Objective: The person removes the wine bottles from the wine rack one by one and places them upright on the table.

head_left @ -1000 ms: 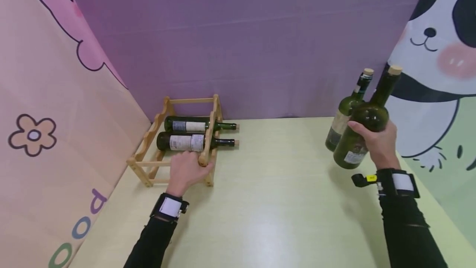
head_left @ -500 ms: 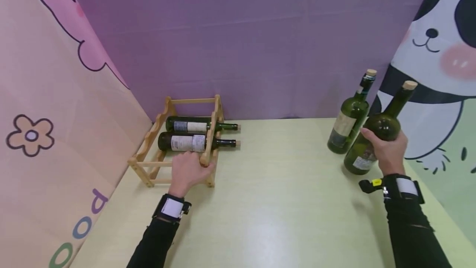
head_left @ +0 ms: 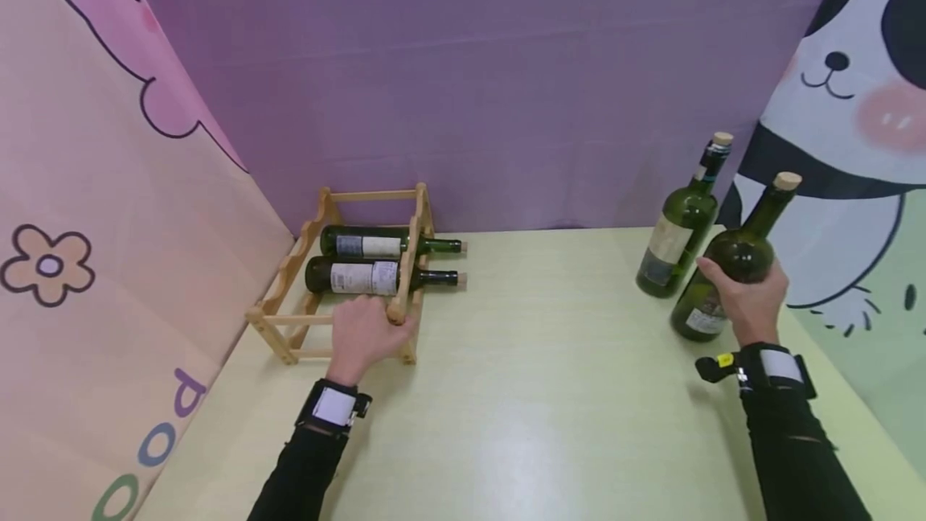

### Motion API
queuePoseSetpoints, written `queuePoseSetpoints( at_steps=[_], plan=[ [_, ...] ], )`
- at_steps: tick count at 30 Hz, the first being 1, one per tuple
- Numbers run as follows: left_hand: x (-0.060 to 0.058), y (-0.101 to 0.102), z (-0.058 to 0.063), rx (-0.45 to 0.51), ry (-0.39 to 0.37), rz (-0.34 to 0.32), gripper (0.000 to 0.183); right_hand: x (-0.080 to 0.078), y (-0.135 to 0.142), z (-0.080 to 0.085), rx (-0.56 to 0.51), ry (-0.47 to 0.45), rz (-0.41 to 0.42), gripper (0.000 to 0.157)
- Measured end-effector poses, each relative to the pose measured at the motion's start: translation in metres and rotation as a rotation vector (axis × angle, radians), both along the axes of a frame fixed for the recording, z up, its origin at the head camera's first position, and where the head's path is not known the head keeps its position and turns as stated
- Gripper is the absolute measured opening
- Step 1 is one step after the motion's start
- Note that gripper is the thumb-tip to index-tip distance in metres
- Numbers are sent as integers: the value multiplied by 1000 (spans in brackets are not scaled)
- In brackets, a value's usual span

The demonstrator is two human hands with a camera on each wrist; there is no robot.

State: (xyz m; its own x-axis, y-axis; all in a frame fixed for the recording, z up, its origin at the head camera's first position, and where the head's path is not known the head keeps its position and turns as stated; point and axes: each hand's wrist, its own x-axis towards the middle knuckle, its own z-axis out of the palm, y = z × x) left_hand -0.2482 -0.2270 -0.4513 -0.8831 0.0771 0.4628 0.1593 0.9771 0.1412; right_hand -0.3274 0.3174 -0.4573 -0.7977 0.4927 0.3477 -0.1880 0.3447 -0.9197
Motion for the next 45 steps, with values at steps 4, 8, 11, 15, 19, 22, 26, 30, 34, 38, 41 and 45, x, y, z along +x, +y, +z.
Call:
queuePoseSetpoints(
  at_steps=[4,8,11,15,19,22,26,30,34,38,41,45],
  plan=[
    [-1,1,-1,16,37,-10,64,-2,2,-4,38,46,0,64],
    [-1,2,-3,19,32,2,62,-4,3,-7,56,62,-8,65],
    [1,1,-3,31,12,12,60,-6,4,-9,58,69,-12,66],
    [4,0,-2,46,-12,16,55,-7,2,-11,35,93,-8,64],
    [5,0,1,43,15,14,53,-8,0,-11,13,136,7,62],
    [6,0,3,60,24,-2,59,-8,0,-11,23,144,11,62],
    [10,1,8,125,-44,-37,64,-7,1,-11,39,112,-1,62],
    [14,1,15,201,-126,-84,76,-5,2,-11,44,86,-3,63],
    [17,3,21,224,-154,-133,90,-4,1,-12,40,93,4,62],
    [19,10,27,205,-153,-158,102,-4,1,-11,35,102,10,62],
    [20,18,32,188,-162,-169,108,-3,1,-10,34,85,9,62],
    [21,30,36,164,-187,-189,110,-3,2,-10,37,71,5,63]
  ],
)
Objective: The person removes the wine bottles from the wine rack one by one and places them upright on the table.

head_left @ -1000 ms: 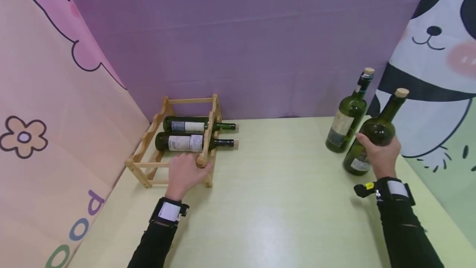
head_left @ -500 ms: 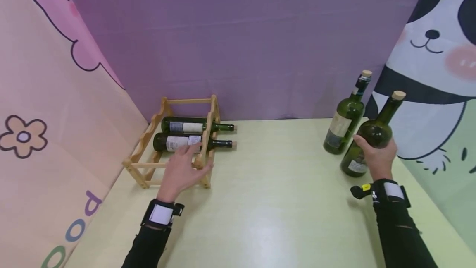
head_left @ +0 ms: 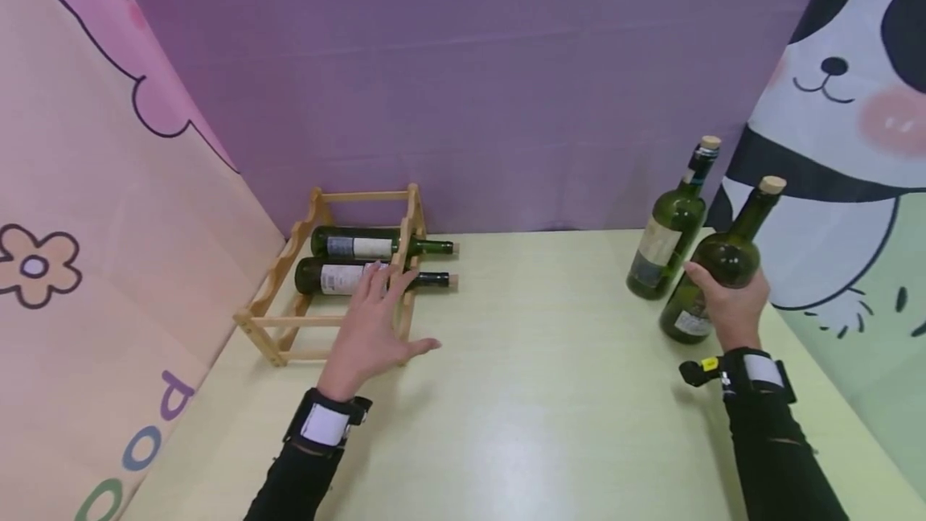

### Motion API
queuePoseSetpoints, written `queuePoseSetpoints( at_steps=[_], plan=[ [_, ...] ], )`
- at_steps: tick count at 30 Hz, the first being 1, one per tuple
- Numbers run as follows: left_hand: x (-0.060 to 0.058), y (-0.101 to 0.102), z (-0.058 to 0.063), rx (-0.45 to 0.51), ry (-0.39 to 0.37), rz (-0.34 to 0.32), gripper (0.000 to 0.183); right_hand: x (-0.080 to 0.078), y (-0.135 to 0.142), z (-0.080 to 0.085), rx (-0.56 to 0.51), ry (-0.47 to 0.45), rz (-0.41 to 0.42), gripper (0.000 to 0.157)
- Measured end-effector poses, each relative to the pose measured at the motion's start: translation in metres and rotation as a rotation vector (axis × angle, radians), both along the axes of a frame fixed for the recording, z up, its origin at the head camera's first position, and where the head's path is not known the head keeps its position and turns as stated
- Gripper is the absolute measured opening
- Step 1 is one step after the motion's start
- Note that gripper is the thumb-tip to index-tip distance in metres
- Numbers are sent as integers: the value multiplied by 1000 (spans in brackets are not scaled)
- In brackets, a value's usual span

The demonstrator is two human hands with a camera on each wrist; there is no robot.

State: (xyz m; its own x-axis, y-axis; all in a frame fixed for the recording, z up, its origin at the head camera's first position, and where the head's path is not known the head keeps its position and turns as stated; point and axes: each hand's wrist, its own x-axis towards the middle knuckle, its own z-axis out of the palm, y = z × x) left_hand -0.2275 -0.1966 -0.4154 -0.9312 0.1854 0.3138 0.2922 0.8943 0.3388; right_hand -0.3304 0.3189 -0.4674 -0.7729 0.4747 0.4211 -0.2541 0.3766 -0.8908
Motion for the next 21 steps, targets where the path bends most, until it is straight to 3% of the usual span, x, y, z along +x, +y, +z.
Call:
queuePoseSetpoints(
  at_steps=[6,11,21],
  plan=[
    [-3,21,5,-27,-16,-63,108,-2,2,-3,9,-12,-5,63],
    [-12,38,5,-61,-5,-130,111,-3,3,-2,9,-16,-9,64],
    [-37,59,-4,-94,-75,-142,113,-2,2,-3,-4,-27,8,65]
  ],
)
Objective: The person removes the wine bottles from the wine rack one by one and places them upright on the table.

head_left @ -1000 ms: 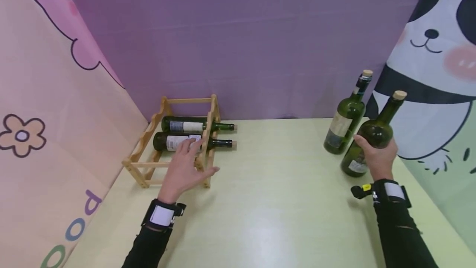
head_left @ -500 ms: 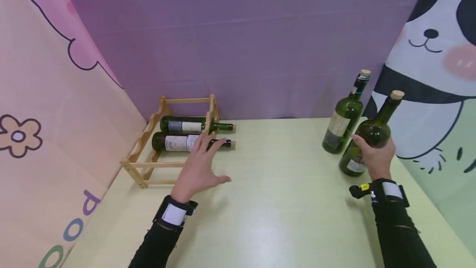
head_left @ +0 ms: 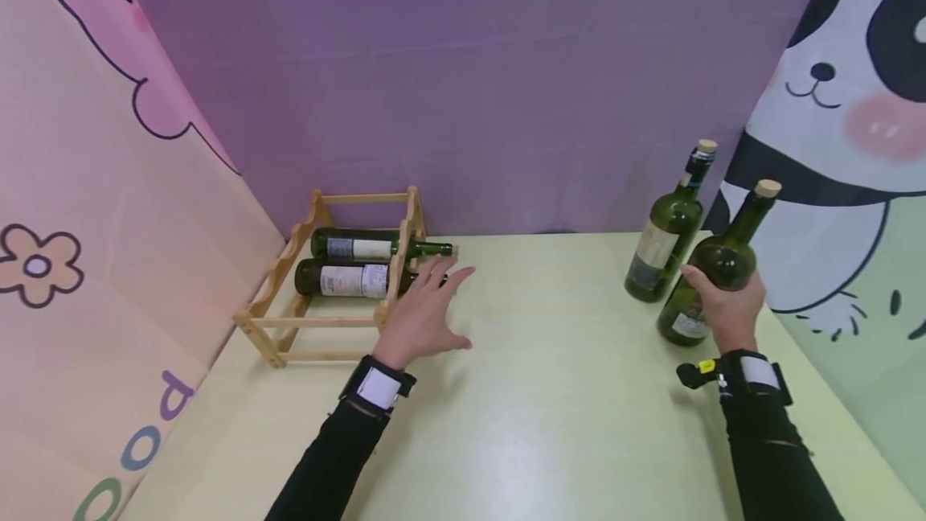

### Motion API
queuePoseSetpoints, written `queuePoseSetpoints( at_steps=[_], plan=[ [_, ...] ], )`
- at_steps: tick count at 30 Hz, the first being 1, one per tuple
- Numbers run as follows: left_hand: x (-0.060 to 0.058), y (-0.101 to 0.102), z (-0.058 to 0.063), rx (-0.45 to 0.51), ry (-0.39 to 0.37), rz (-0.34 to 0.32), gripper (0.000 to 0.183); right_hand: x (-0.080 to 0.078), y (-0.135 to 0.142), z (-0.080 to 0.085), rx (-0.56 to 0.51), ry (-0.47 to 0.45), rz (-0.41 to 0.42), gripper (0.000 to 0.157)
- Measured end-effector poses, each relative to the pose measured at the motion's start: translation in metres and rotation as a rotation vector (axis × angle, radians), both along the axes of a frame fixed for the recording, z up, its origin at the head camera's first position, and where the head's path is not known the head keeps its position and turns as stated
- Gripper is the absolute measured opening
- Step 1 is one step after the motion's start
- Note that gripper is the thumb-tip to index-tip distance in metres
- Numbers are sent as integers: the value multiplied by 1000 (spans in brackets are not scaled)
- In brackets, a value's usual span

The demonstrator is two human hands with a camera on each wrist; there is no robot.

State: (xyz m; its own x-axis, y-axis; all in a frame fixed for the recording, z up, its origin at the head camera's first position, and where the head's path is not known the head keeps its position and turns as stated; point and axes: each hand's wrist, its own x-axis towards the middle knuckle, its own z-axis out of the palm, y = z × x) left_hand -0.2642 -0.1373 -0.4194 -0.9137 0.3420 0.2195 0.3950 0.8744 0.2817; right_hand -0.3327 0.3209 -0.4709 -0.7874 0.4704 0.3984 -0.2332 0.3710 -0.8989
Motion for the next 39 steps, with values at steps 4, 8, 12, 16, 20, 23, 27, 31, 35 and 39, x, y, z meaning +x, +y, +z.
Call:
queuePoseSetpoints(
  at_steps=[4,8,12,16,20,23,27,31,35,39],
  plan=[
    [-10,9,-3,-33,-56,12,115,-1,1,0,11,10,-10,65],
    [-22,17,-8,-52,-121,28,116,-1,2,-1,-5,-3,-9,65],
    [-38,22,-13,-67,-156,63,113,-3,2,-1,-10,-3,-5,65],
    [-53,27,-19,-99,-164,137,98,-3,3,-1,-1,17,-2,66],
    [-64,29,-25,-134,-159,220,86,-2,2,0,1,19,1,67],
    [-70,30,-29,-169,-142,278,81,-1,2,-1,-6,1,-3,67],
    [-78,30,-37,-219,-107,354,75,0,1,-1,-9,-22,-6,67],
    [-89,28,-43,-278,-81,403,62,0,2,-1,-2,-23,-9,67],
    [-98,24,-48,-309,-56,433,48,0,2,-1,-12,-30,-12,67],
    [-105,19,-52,-307,-40,445,43,1,1,-1,-21,-43,-13,67]
  ],
)
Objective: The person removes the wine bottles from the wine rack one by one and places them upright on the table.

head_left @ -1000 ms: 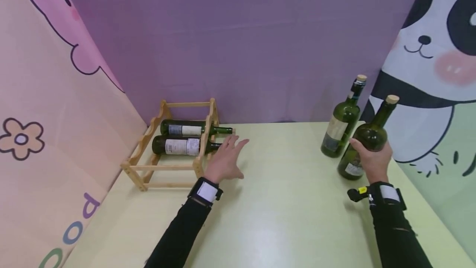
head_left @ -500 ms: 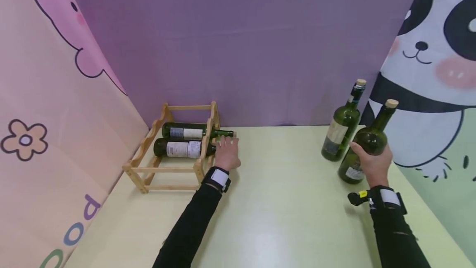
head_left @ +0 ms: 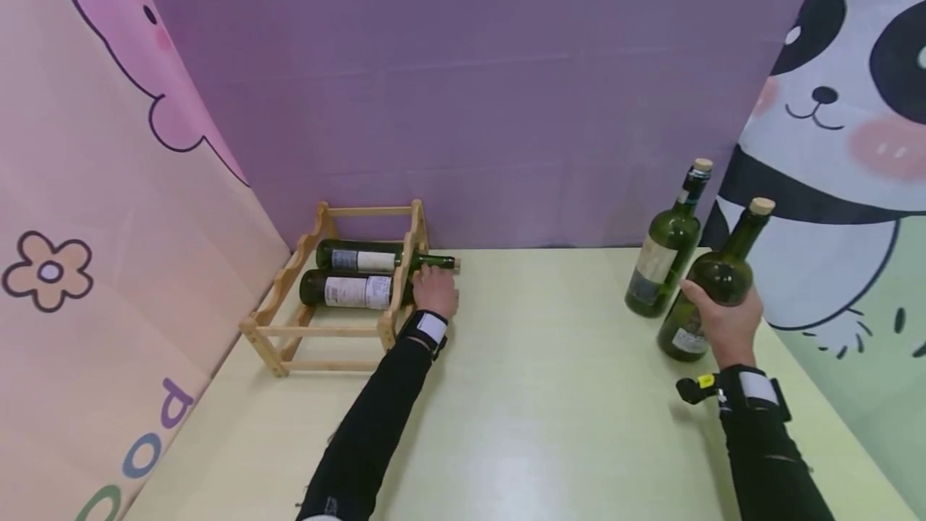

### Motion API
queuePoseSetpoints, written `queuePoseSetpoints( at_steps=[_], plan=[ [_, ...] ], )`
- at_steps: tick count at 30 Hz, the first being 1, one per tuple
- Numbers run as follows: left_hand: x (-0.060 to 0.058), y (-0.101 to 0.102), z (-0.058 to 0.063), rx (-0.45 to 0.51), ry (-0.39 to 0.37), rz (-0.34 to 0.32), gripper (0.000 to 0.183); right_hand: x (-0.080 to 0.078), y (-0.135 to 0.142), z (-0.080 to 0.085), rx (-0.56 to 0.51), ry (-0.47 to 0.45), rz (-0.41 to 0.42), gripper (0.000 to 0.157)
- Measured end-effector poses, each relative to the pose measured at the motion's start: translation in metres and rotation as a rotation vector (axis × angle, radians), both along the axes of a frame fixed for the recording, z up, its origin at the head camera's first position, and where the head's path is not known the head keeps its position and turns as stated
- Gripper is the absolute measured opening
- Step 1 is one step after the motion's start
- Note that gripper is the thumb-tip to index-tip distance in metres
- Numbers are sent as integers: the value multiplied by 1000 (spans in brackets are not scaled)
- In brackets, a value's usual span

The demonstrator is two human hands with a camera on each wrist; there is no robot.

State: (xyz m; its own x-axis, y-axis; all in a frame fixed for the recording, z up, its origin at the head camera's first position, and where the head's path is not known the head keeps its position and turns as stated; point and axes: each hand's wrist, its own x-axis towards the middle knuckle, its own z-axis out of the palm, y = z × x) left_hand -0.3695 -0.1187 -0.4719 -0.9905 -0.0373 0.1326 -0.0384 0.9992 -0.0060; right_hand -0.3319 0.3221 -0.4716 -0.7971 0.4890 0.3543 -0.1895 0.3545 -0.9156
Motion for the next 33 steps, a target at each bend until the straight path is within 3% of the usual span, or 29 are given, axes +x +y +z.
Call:
queuePoseSetpoints(
  at_steps=[7,15,25,33],
  plan=[
    [-15,-3,-5,-14,-21,-27,44,0,1,4,-4,6,4,66],
    [-23,-7,-15,-29,-59,-24,40,1,-1,1,7,6,6,66],
    [-23,-7,-25,-85,71,-69,24,4,-2,0,20,7,-11,68],
    [-25,-9,-35,-105,128,-81,12,4,-2,-1,1,-10,-6,67]
  ],
)
